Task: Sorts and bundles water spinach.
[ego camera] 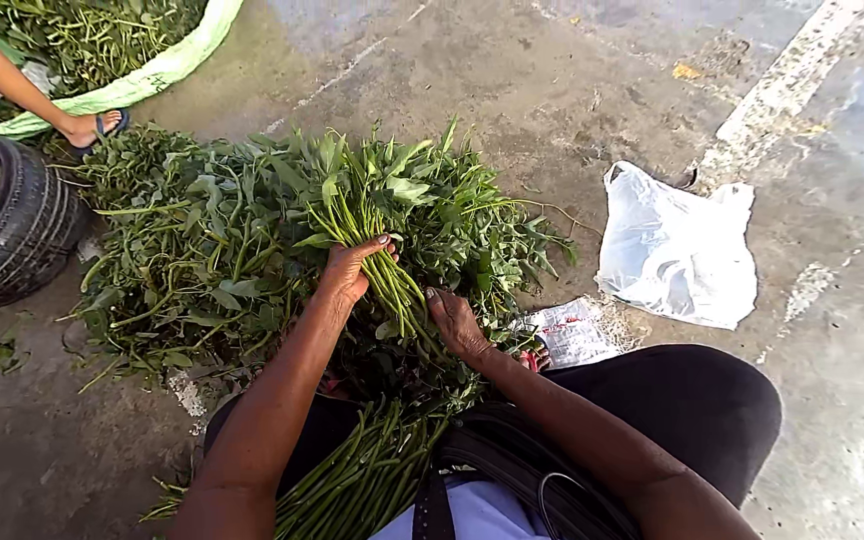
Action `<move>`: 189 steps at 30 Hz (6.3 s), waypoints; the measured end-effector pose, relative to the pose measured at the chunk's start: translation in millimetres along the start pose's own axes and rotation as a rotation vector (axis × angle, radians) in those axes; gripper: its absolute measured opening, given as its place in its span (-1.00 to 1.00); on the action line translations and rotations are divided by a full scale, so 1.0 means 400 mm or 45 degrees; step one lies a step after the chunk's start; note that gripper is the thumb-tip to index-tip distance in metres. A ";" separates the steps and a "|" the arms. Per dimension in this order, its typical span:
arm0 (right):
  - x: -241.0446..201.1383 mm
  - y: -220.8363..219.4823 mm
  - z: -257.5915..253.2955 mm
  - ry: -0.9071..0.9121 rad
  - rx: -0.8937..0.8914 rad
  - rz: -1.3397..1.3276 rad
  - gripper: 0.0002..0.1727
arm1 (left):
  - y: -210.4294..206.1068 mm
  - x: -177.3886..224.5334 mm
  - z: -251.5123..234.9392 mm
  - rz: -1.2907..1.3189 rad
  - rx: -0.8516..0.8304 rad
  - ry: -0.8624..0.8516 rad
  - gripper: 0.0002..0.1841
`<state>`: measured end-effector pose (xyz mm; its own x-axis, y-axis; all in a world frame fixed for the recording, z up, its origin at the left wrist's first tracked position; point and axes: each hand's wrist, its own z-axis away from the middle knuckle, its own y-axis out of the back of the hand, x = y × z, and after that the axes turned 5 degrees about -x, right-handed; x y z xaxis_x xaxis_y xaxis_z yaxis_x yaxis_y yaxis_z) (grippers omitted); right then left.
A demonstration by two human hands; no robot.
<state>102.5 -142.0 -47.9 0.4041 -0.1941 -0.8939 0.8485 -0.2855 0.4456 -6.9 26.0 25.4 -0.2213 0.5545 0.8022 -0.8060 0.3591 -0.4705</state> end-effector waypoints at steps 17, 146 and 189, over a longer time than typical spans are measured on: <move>-0.032 0.021 -0.005 0.194 -0.605 0.815 -0.68 | 0.021 0.044 -0.007 -0.156 -0.060 -0.077 -0.98; -0.168 0.008 -0.124 1.050 0.072 0.940 -0.86 | 0.037 0.057 0.022 -0.561 0.100 -0.141 -0.36; -0.127 0.112 -0.044 0.218 -0.701 0.670 -0.67 | 0.084 0.088 -0.019 -0.592 0.192 -0.537 -0.48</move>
<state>125.8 -128.5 16.7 0.8096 -0.0146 -0.5868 0.5599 0.3194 0.7646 -37.7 63.5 35.0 -0.0022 0.0128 0.9999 -0.9314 0.3640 -0.0067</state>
